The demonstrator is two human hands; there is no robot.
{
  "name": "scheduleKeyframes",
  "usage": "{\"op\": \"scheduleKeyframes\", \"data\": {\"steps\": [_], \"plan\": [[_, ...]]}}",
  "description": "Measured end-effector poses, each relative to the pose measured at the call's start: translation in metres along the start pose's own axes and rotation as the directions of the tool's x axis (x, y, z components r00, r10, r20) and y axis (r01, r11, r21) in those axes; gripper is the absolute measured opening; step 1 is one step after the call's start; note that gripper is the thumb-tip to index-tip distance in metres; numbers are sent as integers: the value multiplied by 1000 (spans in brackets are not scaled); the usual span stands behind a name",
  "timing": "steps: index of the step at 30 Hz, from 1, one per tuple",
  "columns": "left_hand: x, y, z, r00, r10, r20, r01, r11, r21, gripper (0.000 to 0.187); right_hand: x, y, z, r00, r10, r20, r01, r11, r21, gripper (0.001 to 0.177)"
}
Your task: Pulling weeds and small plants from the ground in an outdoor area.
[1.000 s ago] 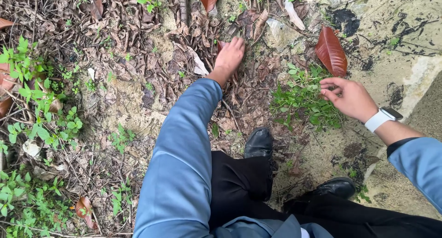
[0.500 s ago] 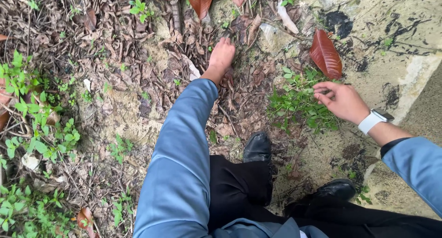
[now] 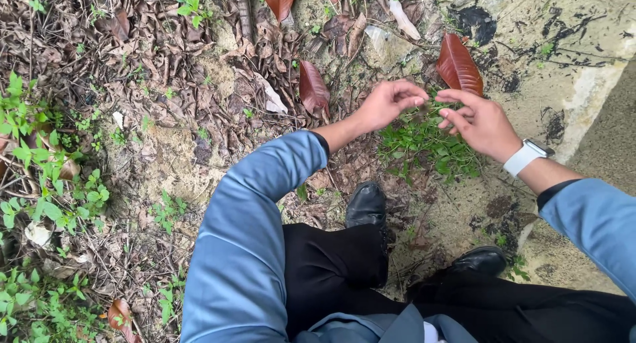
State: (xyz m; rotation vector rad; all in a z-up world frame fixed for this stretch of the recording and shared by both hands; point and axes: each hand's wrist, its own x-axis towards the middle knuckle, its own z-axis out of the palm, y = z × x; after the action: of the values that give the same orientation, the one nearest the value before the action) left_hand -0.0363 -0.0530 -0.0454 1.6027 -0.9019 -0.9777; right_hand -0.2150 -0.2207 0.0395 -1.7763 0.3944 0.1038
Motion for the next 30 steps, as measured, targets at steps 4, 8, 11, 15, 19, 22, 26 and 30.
{"op": "scheduleKeyframes", "data": {"steps": [4,8,11,15,19,22,26,30], "plan": [[-3,5,8,997,73,23,-71,996,-47,19,-2,6,1,1000,11,22,-11,1000,17,39],[-8,16,5,994,72,80,-71,997,-17,33,-4,14,1,1000,22,20,-22,1000,4,36],[-20,27,-11,996,-16,89,5,992,129,50,-9,15,-2,997,62,-39,-67,989,-132,32],[-24,23,-54,961,-249,-123,271,743,612,58,-10,35,-17,975,126,-182,-190,899,-394,25],[-17,-27,-107,965,-136,-224,258,646,719,59,-9,37,-21,970,106,-218,-195,876,-440,25],[-8,-32,-131,907,-9,-421,331,632,701,59,-5,38,-22,972,79,-222,-179,862,-475,24],[3,-53,-150,858,-5,-514,408,613,676,59,-7,24,-22,972,81,-220,-170,890,-424,24],[32,-66,-171,810,177,-559,364,595,717,63,5,-1,-36,970,43,-238,-171,818,-549,25]]}}
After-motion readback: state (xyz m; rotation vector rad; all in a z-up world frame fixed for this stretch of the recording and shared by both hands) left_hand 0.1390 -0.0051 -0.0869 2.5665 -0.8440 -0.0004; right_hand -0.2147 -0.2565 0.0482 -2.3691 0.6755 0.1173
